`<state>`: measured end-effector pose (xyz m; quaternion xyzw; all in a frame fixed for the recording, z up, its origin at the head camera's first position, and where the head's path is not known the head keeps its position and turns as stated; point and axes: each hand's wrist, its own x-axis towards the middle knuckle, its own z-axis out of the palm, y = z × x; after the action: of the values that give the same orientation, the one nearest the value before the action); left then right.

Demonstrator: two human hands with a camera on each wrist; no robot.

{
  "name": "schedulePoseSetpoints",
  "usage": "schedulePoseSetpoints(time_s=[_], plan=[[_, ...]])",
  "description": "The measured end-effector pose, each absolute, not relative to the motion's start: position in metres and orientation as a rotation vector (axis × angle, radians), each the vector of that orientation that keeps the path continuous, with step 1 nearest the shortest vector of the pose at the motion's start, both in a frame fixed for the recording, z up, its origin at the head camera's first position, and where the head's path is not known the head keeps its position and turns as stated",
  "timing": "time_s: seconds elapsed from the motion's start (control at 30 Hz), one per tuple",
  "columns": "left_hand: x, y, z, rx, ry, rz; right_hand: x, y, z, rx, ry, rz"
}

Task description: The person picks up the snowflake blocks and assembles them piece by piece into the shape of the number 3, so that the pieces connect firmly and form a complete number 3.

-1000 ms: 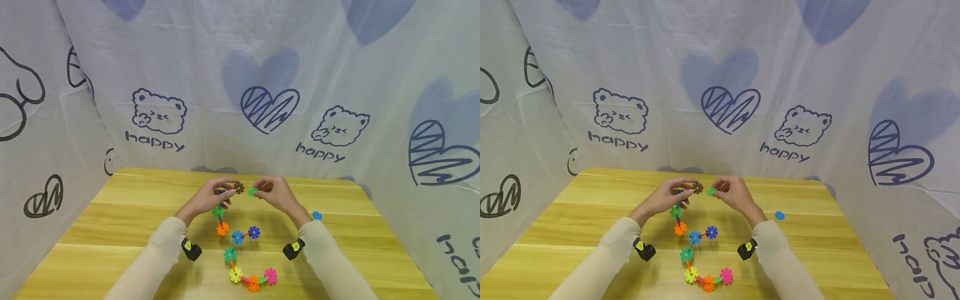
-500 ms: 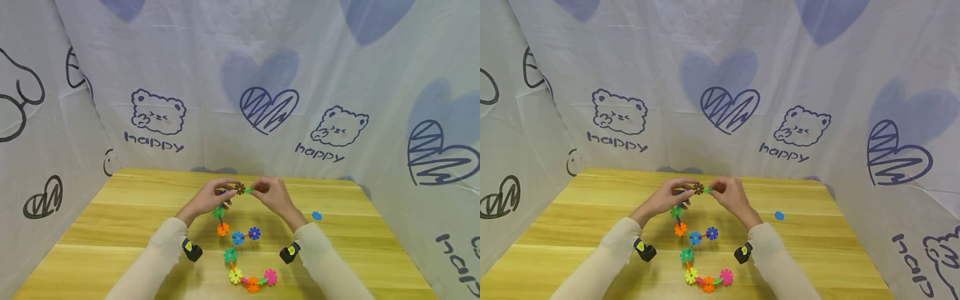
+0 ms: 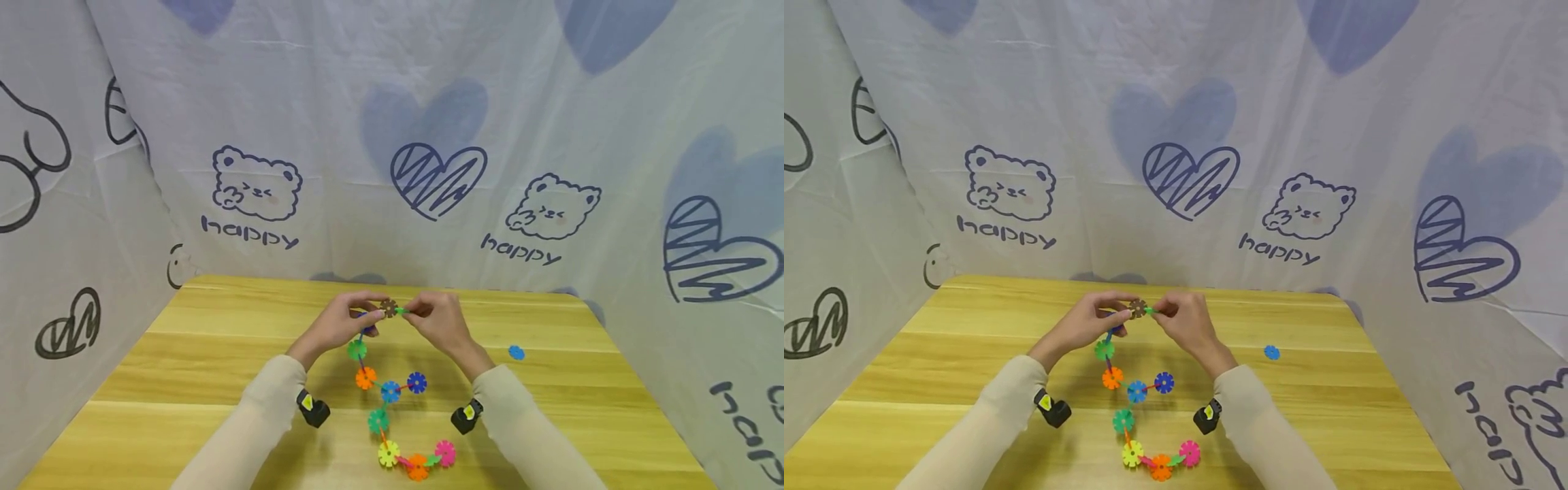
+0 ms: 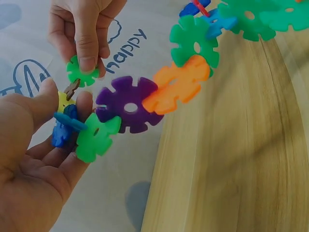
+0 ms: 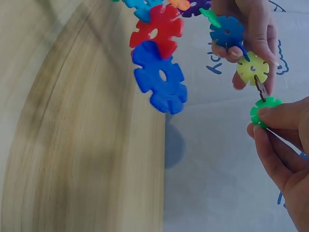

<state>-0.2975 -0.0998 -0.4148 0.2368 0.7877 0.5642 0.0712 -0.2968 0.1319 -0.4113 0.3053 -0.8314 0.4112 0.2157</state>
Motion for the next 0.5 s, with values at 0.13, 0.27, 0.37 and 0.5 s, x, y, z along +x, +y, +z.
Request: schedulePoseSetpoints(time_s=[0.13, 0.27, 0.37, 0.5], plan=[[-0.2970, -0.0999, -0.4140, 0.698, 2.356, 1.716, -0.2960, 0.1306, -0.4097, 0.862, -2.295, 1.111], [-0.2984, -0.0993, -0.4130, 0.675, 2.342, 1.743, -0.2972, 0.1300, -0.4091, 0.882, -2.278, 1.078], [-0.2992, -0.0986, -0.4128, 0.657, 2.340, 1.755, -0.2982, 0.1293, -0.4107, 0.898, -2.255, 1.056], [-0.2980, -0.0974, -0.4126, 0.652, 2.338, 1.765, -0.2977, 0.1287, -0.4125, 0.905, -2.215, 1.035]])
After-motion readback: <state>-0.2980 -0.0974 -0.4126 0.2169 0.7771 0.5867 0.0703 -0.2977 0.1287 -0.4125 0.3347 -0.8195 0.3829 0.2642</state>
